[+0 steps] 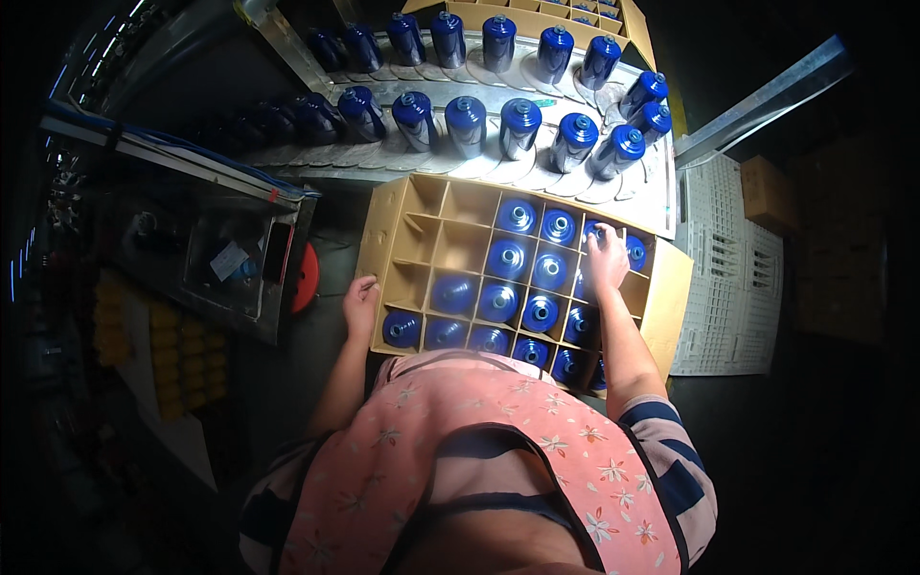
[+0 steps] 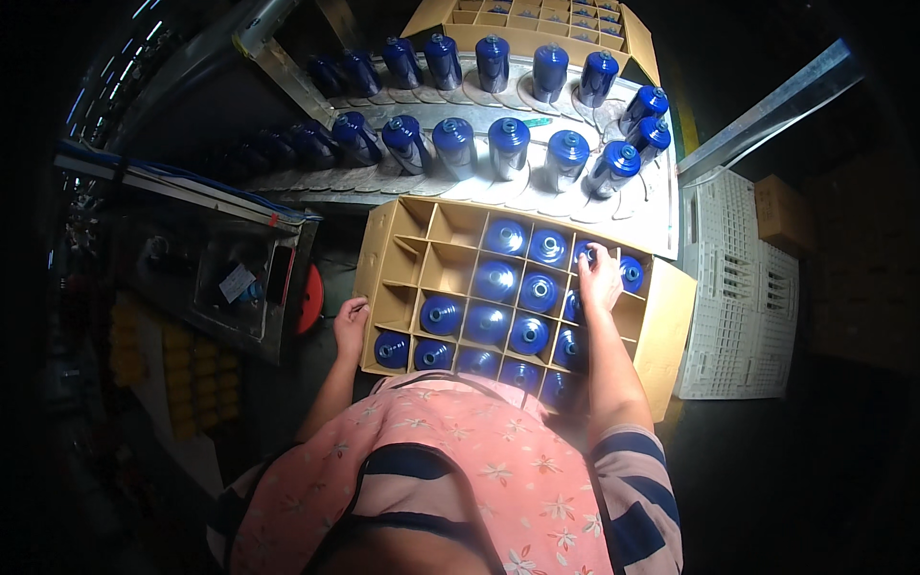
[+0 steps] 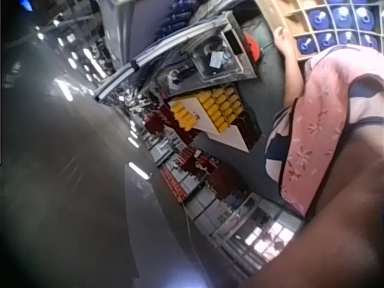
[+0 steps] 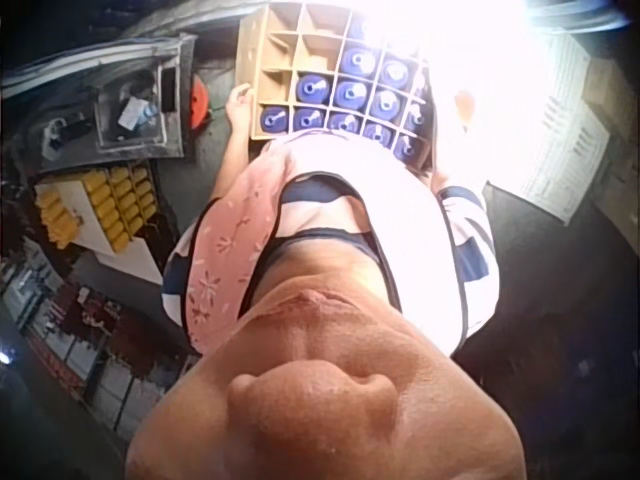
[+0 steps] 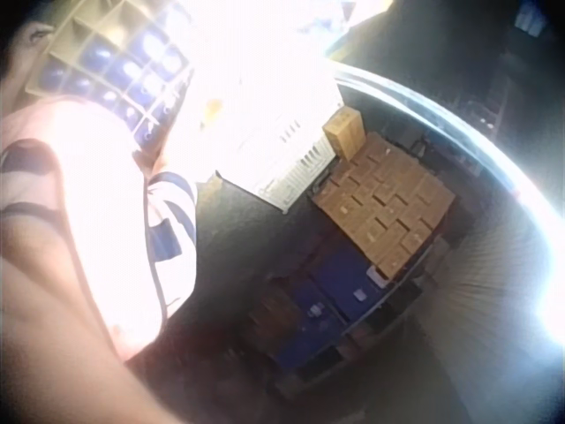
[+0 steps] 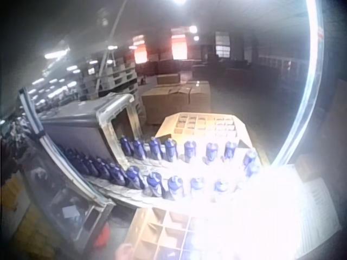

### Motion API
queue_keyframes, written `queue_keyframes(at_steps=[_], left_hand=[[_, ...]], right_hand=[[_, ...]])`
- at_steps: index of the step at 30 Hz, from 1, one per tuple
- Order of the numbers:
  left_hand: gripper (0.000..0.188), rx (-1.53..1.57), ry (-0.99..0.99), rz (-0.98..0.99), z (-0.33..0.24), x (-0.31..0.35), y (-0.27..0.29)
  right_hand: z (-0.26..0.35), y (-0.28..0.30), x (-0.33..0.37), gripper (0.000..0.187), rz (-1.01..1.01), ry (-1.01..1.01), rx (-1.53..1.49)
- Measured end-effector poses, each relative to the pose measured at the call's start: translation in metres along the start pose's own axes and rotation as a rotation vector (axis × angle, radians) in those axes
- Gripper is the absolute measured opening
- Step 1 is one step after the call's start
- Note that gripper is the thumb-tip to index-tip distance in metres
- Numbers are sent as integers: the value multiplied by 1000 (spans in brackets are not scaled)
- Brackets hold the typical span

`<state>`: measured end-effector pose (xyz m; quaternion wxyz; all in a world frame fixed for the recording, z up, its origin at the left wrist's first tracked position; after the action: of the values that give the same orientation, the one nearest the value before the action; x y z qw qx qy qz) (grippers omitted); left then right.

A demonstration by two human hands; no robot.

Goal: The person places blue cans from a conveyor belt into a cardboard box with internal dividers. After filling the box, they close the flaps and carry the sealed box to a stack of other boxes. They then return to the conveyor and repeat the process with a new box.

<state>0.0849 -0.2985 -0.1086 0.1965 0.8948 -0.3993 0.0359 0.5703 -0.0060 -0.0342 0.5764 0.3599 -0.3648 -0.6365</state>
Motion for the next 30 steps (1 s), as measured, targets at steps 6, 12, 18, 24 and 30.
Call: queue_keyframes(at_steps=[6,12,18,24,30], left_hand=[[17,29,-9,-16,5,-6,0],[15,24,-24,-22,11,-10,4],[14,0,-49,-25,12,-14,6],[15,-81,-105,-62,-26,1,-2],[18,-293,-319,253,-86,52,-50]], right_hand=[[-1,-2,-2,29,-1,4,-3],[-2,-9,-1,29,21,2,-27],[-1,-8,-2,30,16,9,-39],[-4,-8,-4,30,46,18,-29],[-5,-4,-4,28,22,5,-19]])
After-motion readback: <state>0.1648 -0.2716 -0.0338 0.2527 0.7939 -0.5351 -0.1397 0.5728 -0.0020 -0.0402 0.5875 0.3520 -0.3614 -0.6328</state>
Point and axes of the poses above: each hand's wrist, its own x-axis away from the middle knuckle, its own y-axis out of the back of the hand, z = x × y, the point moved 10 cm from there along -x, towards the middle knuckle, and after that the axes turned 1 degree about x, right-handed, at the moved point
